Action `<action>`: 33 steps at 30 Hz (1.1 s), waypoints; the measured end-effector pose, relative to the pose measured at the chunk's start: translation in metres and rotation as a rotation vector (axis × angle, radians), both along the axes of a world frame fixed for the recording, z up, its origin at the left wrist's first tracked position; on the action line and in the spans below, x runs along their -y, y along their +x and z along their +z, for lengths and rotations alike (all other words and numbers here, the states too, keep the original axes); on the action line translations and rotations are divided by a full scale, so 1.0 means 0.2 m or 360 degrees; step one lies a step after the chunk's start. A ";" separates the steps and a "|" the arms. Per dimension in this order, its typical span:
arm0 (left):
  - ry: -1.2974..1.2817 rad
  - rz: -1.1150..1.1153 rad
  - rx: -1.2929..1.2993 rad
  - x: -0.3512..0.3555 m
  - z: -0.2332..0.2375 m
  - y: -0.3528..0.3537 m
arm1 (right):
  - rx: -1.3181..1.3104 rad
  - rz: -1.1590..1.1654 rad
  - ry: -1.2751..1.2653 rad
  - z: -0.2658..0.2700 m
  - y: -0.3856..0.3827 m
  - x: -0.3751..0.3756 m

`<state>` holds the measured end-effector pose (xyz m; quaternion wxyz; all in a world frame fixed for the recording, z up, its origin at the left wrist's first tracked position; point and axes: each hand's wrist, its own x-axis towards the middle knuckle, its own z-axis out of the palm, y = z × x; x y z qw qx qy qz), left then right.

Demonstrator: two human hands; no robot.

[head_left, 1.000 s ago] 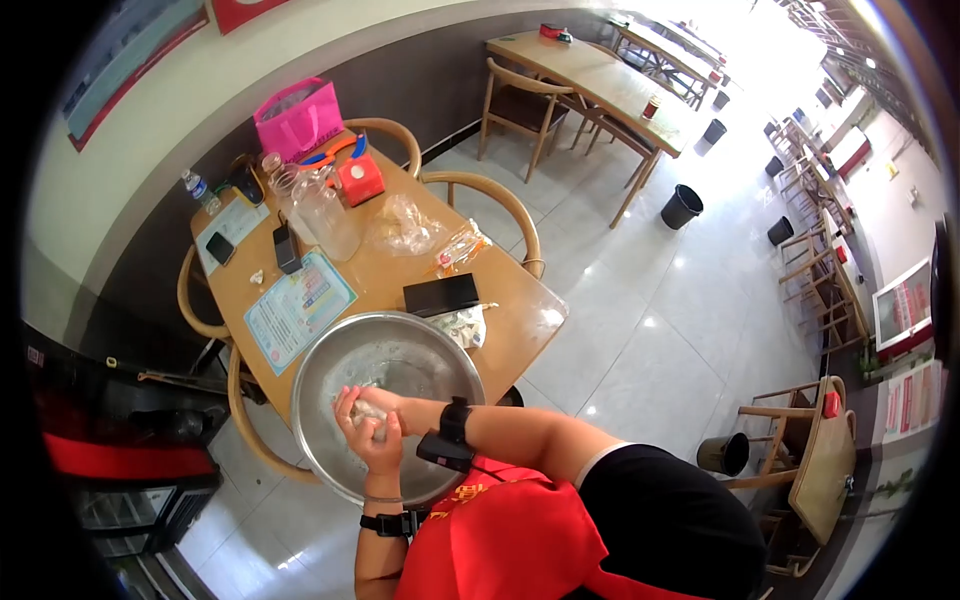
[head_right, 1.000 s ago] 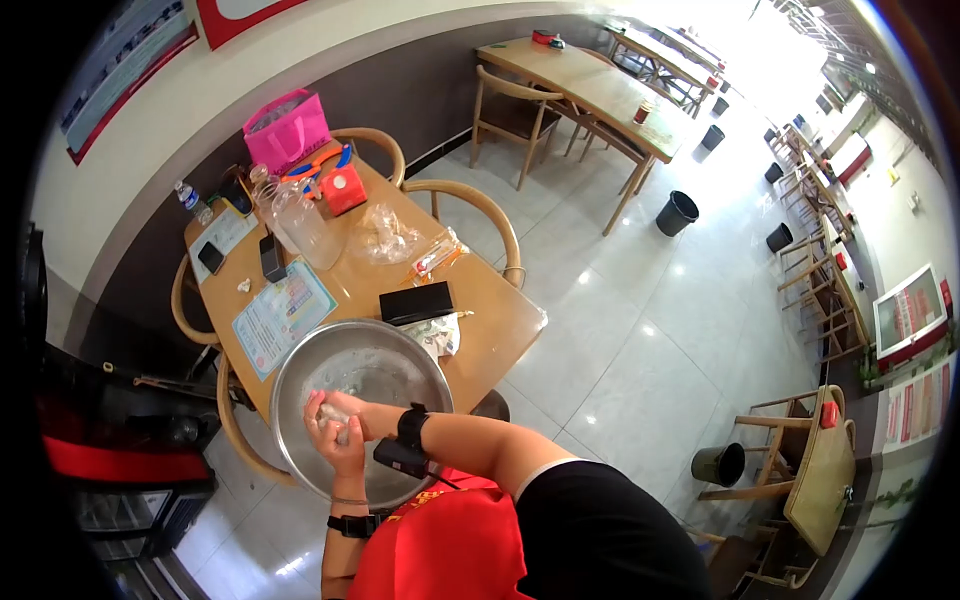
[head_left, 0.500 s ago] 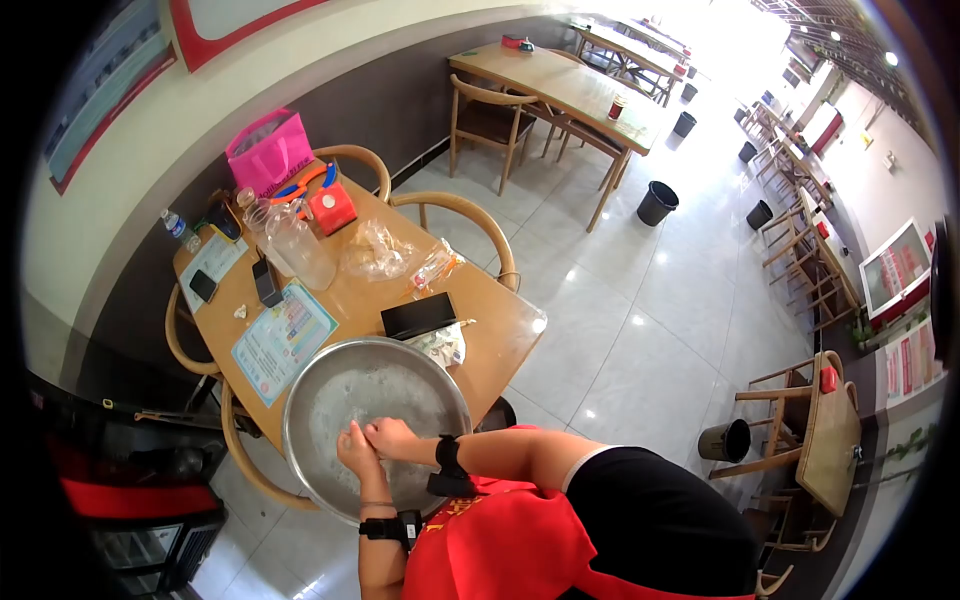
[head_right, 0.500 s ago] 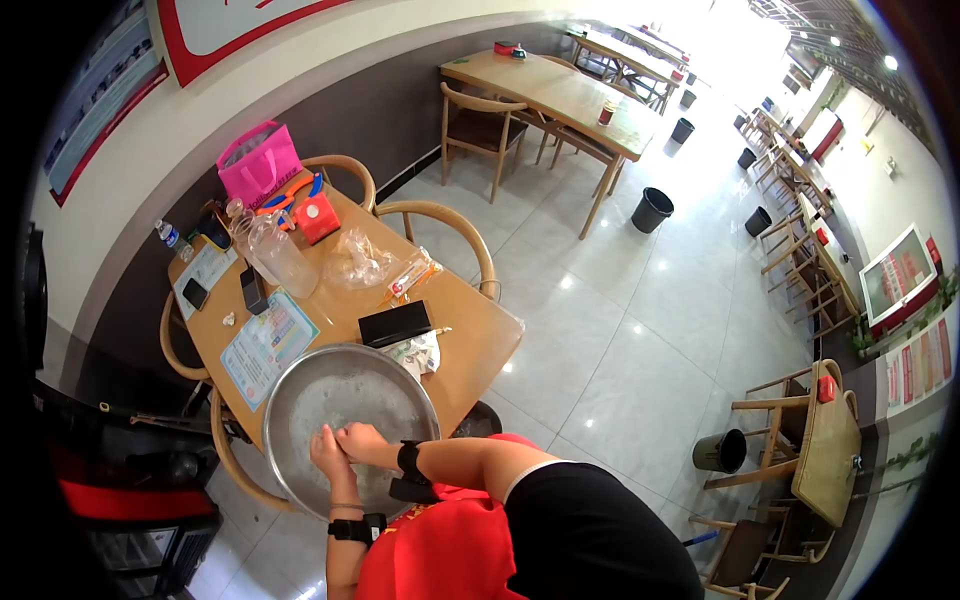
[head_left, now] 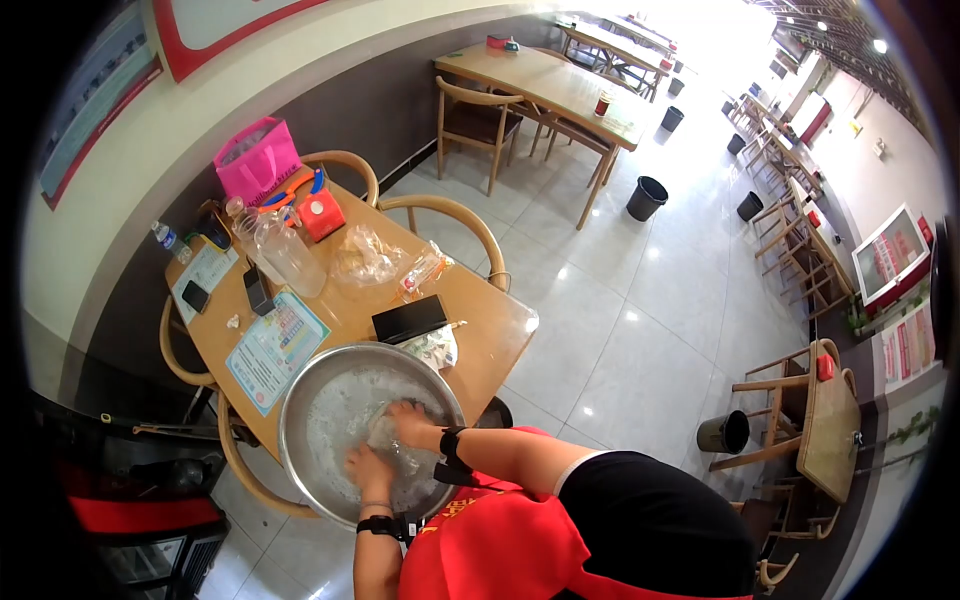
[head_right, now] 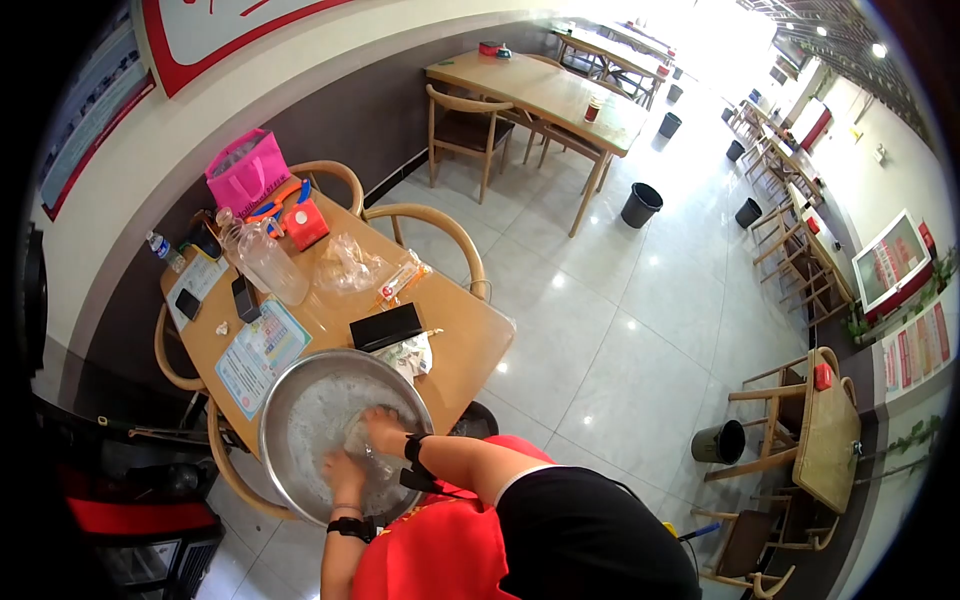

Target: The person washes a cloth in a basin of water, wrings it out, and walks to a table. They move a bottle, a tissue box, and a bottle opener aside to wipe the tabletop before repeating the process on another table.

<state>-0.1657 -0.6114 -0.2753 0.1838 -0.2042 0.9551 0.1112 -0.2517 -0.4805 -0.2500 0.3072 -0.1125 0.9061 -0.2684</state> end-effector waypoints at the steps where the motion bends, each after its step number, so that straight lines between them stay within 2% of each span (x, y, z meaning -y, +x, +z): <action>1: 0.0105 0.0154 -0.0125 0.01 0.00 -0.02 | 0.0201 -0.0217 -0.0080 -0.02 -0.01 0.00; 2: 0.0107 0.0153 -0.0128 0.02 0.00 -0.04 | 0.0198 -0.0218 -0.0078 -0.05 -0.03 0.00; 4: 0.2011 0.1406 -0.0122 0.04 0.06 -0.07 | 0.0917 -0.0676 -0.0489 -0.09 -0.05 -0.01; 5: 0.2012 0.1402 -0.0124 0.04 0.10 -0.07 | 0.1276 -0.0901 -0.0697 -0.10 -0.07 -0.02; 7: 0.2841 0.1282 -0.0477 0.04 0.19 -0.03 | 0.2002 -0.1345 -0.1124 -0.11 -0.08 -0.01; 8: 0.2835 0.1279 -0.0475 0.03 0.23 -0.02 | 0.2006 -0.1344 -0.1129 -0.09 -0.08 -0.01; 10: 0.1696 0.0331 -0.1164 -0.01 0.33 -0.01 | 0.2237 -0.1048 -0.1337 -0.03 -0.07 0.01; 11: 0.1344 0.0171 -0.1383 -0.06 0.43 0.00 | 0.2233 -0.1048 -0.1336 0.00 -0.06 0.04; 12: 0.1346 0.0171 -0.1385 -0.10 0.52 0.01 | 0.2095 -0.0844 -0.1524 0.03 -0.04 0.10; 14: 0.0928 -0.0126 -0.1773 -0.16 0.66 -0.01 | 0.1792 -0.0435 -0.1866 0.11 0.02 0.19; 15: 0.0985 -0.0153 -0.1790 -0.16 0.66 -0.02 | 0.1975 -0.0521 -0.1983 0.39 0.03 0.13; 16: 0.0987 -0.0153 -0.1790 -0.17 0.65 -0.02 | 0.1974 -0.0522 -0.1982 0.36 0.02 0.14; 18: 0.0904 -0.0219 -0.2066 -0.17 0.65 -0.03 | 0.2177 -0.0222 -0.2151 0.20 0.00 0.20; 19: 0.0906 -0.0217 -0.2062 -0.17 0.64 -0.03 | 0.2614 -0.0207 -0.2368 0.20 0.00 0.27; 20: 0.0932 -0.0097 -0.2093 -0.18 0.61 -0.03 | 0.2619 -0.0213 -0.2365 0.18 0.02 0.27; 22: 0.0950 0.0033 -0.2119 -0.18 0.57 -0.02 | 0.2381 -0.0610 -0.2197 0.23 0.06 0.26; 24: 0.0887 0.0438 -0.1906 -0.19 0.53 -0.05 | 0.2118 -0.0970 -0.2002 0.39 0.08 0.22; 25: 0.0886 0.0443 -0.1902 -0.19 0.50 -0.07 | 0.1980 -0.1141 -0.1901 0.42 0.09 0.22; 26: 0.0852 0.0679 -0.1691 -0.18 0.46 -0.09 | 0.1986 -0.1147 -0.1895 0.38 0.10 0.23; 27: 0.0813 0.0908 -0.1470 -0.16 0.41 -0.10 | 0.1744 -0.1237 -0.1616 0.35 0.11 0.24; 28: 0.0812 0.0914 -0.1462 -0.13 0.35 -0.11 | 0.1498 -0.1308 -0.1337 0.31 0.12 0.25; 29: 0.1290 0.1090 -0.1459 -0.09 0.30 -0.12 | 0.1503 -0.1310 -0.1334 0.28 0.12 0.24; 30: 0.1773 0.1257 -0.1434 -0.05 0.25 -0.12 | 0.1192 -0.1021 -0.1258 0.25 0.12 0.23; 31: 0.1772 0.1260 -0.1432 -0.01 0.24 -0.11 | 0.0883 -0.0735 -0.1170 0.24 0.12 0.23; 32: 0.1832 0.1338 -0.1299 0.02 0.22 -0.09 | 0.0886 -0.0737 -0.1166 0.26 0.11 0.21; 33: 0.1888 0.1415 -0.1163 0.05 0.21 -0.06 | 0.0593 -0.0386 -0.0947 0.27 0.08 0.20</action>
